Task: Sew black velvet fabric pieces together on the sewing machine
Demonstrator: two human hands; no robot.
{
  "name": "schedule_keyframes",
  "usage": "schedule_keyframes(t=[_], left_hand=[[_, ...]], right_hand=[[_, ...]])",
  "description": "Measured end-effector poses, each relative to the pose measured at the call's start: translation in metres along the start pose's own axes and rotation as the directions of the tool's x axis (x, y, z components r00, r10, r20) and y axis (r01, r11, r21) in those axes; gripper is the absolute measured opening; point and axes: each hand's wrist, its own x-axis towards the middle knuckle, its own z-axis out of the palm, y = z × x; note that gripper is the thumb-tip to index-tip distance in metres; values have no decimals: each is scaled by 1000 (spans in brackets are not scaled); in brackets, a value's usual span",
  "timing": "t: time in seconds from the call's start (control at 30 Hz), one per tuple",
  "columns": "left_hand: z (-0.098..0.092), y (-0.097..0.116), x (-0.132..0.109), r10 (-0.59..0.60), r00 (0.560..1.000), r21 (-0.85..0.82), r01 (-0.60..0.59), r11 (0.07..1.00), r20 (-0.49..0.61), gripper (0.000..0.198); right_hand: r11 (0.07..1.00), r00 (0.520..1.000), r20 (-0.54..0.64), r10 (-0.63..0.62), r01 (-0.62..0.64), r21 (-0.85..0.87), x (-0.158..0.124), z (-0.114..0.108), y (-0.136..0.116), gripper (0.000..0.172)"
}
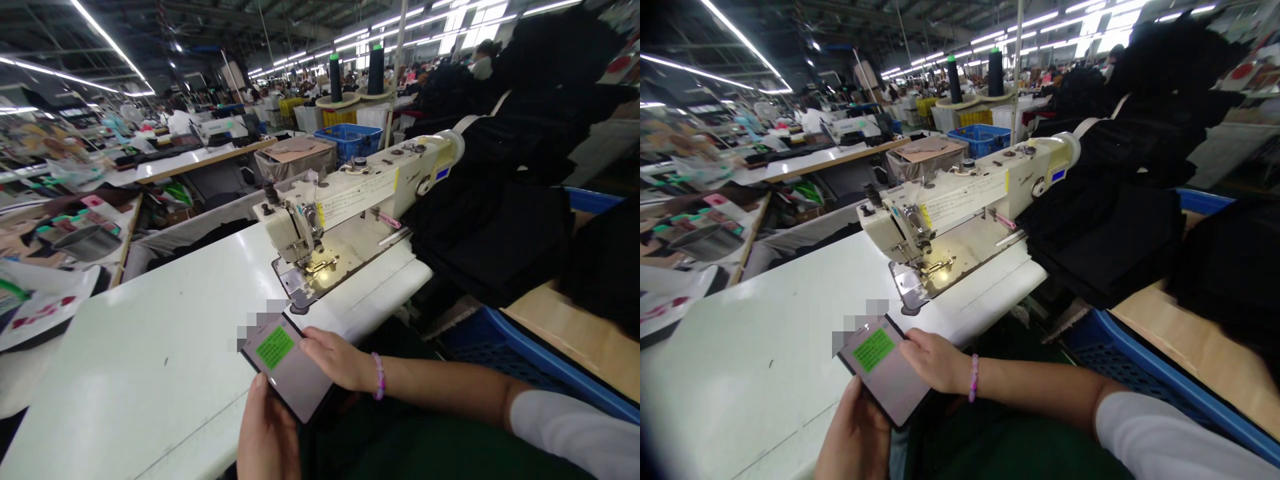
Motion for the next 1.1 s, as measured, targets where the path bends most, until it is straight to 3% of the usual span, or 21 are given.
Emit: schedule_keyframes(t=[0.37,0.57,0.73,0.9,1.1], left_hand=[[6,3,-2,11,1000,14,-12,1000,11,24],[7,10,-4,14,999,-42,-15,999,-31,22],[11,12,-4,15,998,-57,-18,998,-56,25],[12,10,-5,23,999,-77,-26,997,-40,27],[10,11,-3,22,1000,-73,-23,997,-13,28]], right_hand=[[999,1000,12,10,-10,42,-4,-3,-4,25],[994,998,55,9,-15,110,-4,0,1,10],[994,999,52,0,-6,112,-6,3,6,24],[1000,1000,19,17,-17,25,-10,6,5,54],[999,1000,-13,27,-27,-23,-11,9,1,61]])
